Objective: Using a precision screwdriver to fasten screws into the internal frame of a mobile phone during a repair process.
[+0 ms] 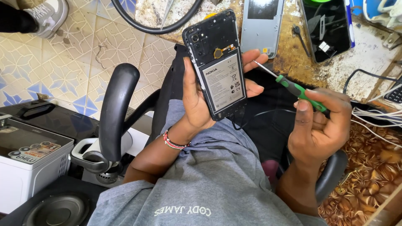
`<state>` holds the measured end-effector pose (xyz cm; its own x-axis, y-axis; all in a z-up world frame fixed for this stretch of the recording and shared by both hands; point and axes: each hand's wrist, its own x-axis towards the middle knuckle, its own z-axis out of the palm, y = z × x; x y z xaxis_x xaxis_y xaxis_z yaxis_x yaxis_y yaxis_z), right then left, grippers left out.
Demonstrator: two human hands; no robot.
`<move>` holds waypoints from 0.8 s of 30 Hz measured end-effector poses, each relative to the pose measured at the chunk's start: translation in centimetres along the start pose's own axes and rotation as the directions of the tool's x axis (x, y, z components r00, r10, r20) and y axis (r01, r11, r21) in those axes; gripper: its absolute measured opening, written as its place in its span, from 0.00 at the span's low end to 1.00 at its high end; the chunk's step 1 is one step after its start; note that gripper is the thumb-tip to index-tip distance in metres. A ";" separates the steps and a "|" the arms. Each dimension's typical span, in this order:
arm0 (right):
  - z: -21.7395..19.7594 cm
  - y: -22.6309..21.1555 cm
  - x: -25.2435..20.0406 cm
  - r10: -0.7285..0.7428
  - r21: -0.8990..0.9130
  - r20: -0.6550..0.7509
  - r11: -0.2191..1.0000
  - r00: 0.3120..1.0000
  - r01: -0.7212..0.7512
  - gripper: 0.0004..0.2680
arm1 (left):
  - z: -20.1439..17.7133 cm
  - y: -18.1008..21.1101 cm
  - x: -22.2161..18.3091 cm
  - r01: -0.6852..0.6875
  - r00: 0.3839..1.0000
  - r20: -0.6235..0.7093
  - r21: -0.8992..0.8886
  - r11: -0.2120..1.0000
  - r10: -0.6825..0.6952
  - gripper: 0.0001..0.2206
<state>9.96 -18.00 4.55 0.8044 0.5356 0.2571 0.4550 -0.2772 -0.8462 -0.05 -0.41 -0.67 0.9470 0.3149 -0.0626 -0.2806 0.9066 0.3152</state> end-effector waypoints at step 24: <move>-2.1 -3.1 -2.0 -0.156 -0.162 0.214 0.968 0.964 0.193 0.03 | -0.6 0.8 0.6 0.068 0.986 -0.147 -0.090 0.994 -0.081 0.52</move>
<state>7.76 -19.89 7.67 0.6227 0.7306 0.2803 0.6574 -0.2941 -0.6938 0.20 0.64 -1.05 0.9334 0.2787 -0.2261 -0.2287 0.9475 0.2236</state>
